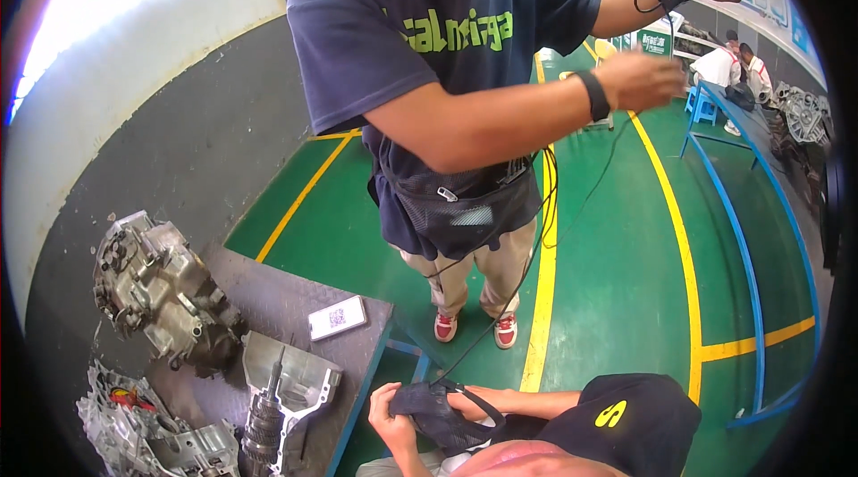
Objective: The person assembles a transmission gear shaft, fits it into a gearbox casing on a workbench by hand, and handles a mesh cap device.
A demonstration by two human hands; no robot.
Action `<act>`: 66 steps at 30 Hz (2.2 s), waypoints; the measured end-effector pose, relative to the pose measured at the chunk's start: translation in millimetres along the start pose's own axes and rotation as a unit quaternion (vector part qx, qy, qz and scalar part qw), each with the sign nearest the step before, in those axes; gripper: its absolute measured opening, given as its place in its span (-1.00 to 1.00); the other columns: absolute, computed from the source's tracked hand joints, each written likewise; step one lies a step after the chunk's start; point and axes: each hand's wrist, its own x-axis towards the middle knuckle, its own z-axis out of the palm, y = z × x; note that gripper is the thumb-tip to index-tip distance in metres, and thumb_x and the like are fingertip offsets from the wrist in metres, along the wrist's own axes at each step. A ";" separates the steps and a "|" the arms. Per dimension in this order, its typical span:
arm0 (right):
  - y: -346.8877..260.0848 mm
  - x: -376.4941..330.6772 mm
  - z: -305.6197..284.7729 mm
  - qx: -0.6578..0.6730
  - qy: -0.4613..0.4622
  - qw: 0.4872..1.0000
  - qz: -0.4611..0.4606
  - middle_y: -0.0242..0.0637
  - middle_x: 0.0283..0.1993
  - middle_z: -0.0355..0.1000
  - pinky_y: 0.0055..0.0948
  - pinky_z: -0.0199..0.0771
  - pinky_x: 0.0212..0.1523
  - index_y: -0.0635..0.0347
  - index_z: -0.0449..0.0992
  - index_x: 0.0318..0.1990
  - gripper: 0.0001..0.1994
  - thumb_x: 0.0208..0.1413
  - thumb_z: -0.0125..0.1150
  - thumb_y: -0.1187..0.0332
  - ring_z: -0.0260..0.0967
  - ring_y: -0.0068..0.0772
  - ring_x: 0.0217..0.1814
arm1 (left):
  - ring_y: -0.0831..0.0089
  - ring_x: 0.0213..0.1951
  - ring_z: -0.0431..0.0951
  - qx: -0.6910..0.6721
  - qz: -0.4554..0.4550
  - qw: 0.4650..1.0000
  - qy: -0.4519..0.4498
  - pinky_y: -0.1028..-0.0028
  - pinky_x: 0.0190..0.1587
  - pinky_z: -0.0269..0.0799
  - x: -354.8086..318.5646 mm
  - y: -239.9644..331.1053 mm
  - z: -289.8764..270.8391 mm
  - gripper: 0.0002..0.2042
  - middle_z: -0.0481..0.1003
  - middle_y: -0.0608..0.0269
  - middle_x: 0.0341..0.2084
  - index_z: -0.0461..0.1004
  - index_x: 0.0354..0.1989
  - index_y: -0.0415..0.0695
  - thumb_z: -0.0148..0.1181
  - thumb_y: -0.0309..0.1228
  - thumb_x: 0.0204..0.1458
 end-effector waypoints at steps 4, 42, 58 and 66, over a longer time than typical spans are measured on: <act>-5.1 0.5 -7.8 -0.001 -0.034 0.998 0.058 0.19 -0.04 0.29 -0.09 0.35 0.02 0.34 0.10 0.30 -0.28 -0.17 0.06 0.56 0.30 0.21 0.05 | 0.21 -0.21 0.54 -0.006 -0.002 1.000 0.001 0.39 -0.08 0.43 1.8 0.4 0.5 -0.81 0.56 0.05 -0.27 0.47 -0.35 -0.36 0.05 -0.72 -0.20; 11.7 20.9 14.8 0.016 -0.031 0.999 0.007 0.16 0.21 0.15 -0.09 0.38 0.10 0.34 0.03 0.33 -0.29 -0.08 0.02 0.56 0.26 0.23 0.21 | 0.10 -0.09 0.54 0.001 0.034 0.995 -0.098 0.25 0.03 0.42 6.8 -36.5 -22.0 -0.65 0.54 -0.03 -0.14 0.50 -0.18 -0.27 0.03 -0.45 -0.20; 38.8 10.1 28.8 0.112 0.004 0.991 -0.068 0.12 0.27 0.15 -0.14 0.32 0.18 0.32 0.04 0.35 -0.31 -0.02 0.04 0.54 0.23 0.12 0.27 | 0.07 -0.08 0.54 0.009 0.000 0.994 -0.105 0.24 0.04 0.42 9.0 -34.4 -24.9 -0.65 0.53 -0.05 -0.13 0.51 -0.14 -0.26 0.09 -0.28 -0.06; 41.9 11.2 36.5 0.151 0.009 0.984 -0.100 0.09 0.29 0.18 -0.18 0.29 0.21 0.31 0.07 0.36 -0.33 0.03 0.07 0.51 0.23 0.04 0.29 | 0.27 -0.26 0.56 0.033 -0.031 0.999 -0.012 0.43 -0.13 0.43 14.7 8.2 -21.6 -0.84 0.55 0.08 -0.33 0.53 -0.35 -0.38 0.16 -0.68 -0.17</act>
